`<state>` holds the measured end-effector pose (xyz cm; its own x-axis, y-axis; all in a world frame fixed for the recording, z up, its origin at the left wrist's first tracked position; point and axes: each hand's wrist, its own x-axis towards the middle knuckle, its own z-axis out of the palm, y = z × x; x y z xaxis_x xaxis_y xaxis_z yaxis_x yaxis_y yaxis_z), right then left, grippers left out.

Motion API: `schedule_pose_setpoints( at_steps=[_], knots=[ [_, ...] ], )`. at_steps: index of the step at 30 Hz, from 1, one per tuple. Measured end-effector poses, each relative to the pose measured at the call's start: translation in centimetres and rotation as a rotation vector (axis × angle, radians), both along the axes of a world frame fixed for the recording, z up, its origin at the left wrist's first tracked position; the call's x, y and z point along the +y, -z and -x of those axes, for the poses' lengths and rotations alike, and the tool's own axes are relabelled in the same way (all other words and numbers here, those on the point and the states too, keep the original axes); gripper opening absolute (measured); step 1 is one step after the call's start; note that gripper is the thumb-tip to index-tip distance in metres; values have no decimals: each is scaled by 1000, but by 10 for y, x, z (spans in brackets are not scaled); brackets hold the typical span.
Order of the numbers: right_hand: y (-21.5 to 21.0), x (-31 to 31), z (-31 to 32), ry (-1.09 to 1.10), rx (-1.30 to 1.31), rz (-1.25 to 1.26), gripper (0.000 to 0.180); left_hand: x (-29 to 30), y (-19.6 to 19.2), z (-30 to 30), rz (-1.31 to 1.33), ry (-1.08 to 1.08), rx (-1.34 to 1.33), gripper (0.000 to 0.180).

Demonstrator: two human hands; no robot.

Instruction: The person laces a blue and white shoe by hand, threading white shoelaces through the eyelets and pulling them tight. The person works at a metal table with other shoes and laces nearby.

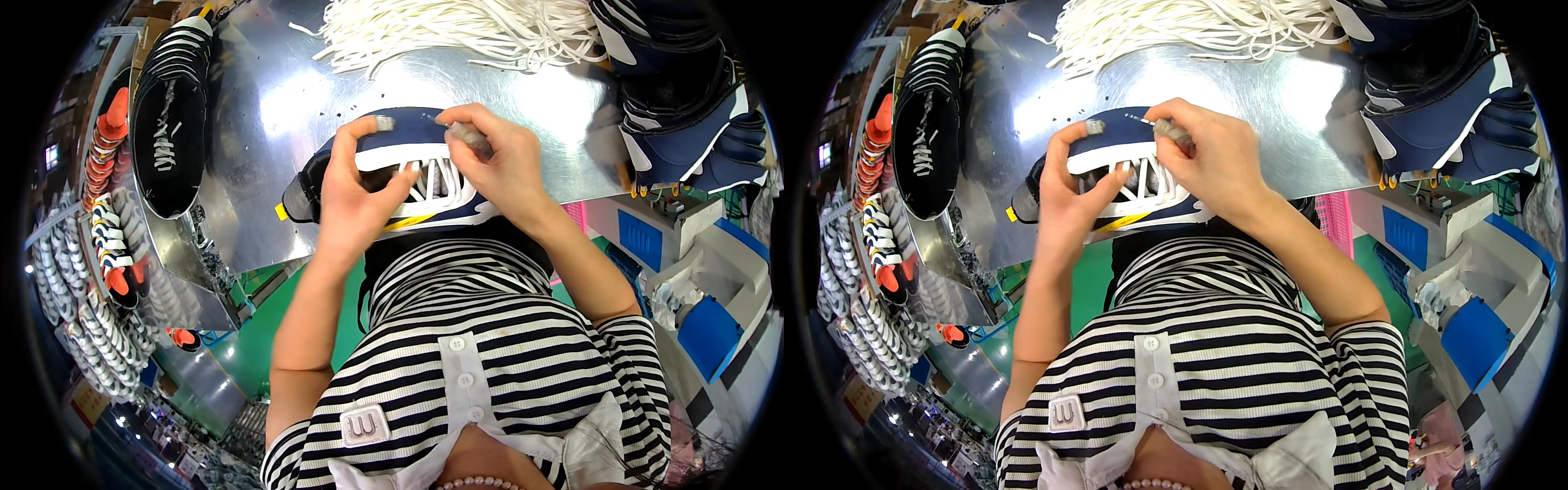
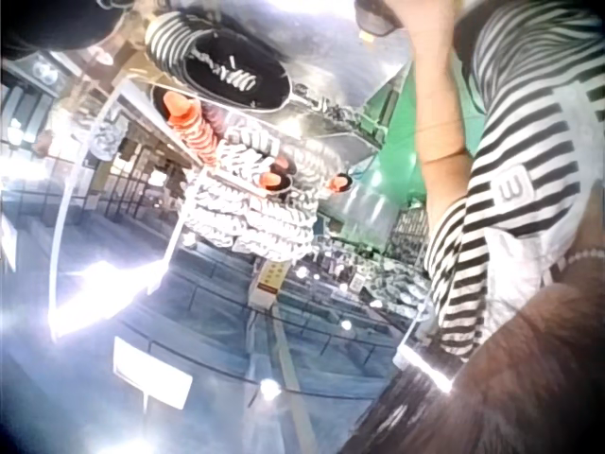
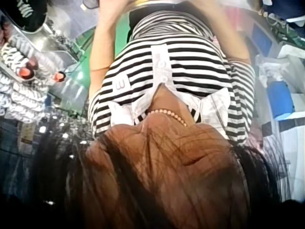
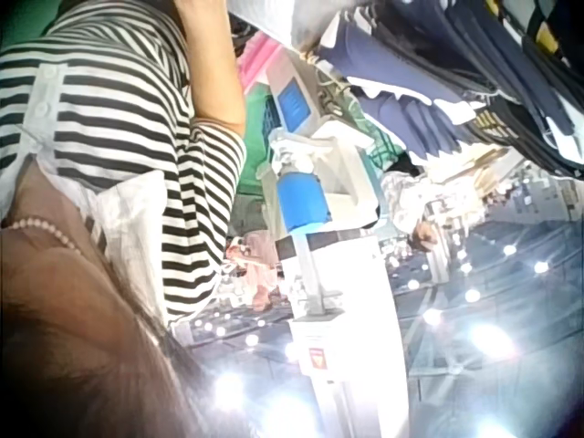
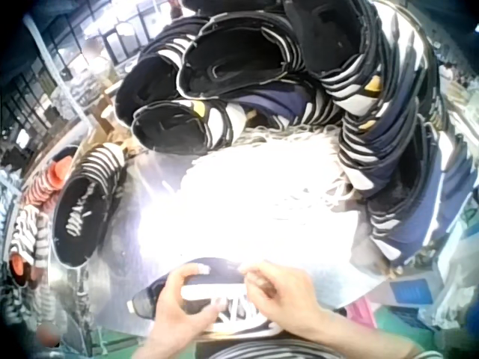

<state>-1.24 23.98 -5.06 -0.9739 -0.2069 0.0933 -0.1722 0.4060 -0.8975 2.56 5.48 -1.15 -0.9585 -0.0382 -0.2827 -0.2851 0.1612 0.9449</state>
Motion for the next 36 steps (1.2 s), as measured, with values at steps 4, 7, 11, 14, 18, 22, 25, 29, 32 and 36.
schedule_pose_setpoints(
  at_steps=[4,7,11,14,18,22,25,29,32,36],
  knots=[
    [8,6,5,-58,99,105,23,-16,-9,1,-249,109,-210,48],
    [-5,7,4,-342,415,-8,30,-7,-15,4,-241,41,-233,48],
    [-12,1,8,-399,447,-124,24,-5,-13,5,-242,26,-210,46],
    [-18,-1,6,-312,267,120,24,-6,-12,5,-277,10,-188,41],
    [-50,-4,-41,-568,407,374,22,-5,-5,14,-268,6,-152,38],
    [-17,-9,-39,-455,329,304,23,7,10,23,-227,-94,-79,34],
    [-16,-12,-45,-487,367,301,22,9,10,30,-207,-88,-81,32],
    [-8,-19,-51,-433,346,326,22,8,11,31,-201,-86,-67,34],
    [-2,-14,-36,-255,129,190,19,4,4,27,-130,-45,-75,38],
    [1,-4,-41,-192,112,255,19,-6,-16,11,219,201,104,44]
  ],
)
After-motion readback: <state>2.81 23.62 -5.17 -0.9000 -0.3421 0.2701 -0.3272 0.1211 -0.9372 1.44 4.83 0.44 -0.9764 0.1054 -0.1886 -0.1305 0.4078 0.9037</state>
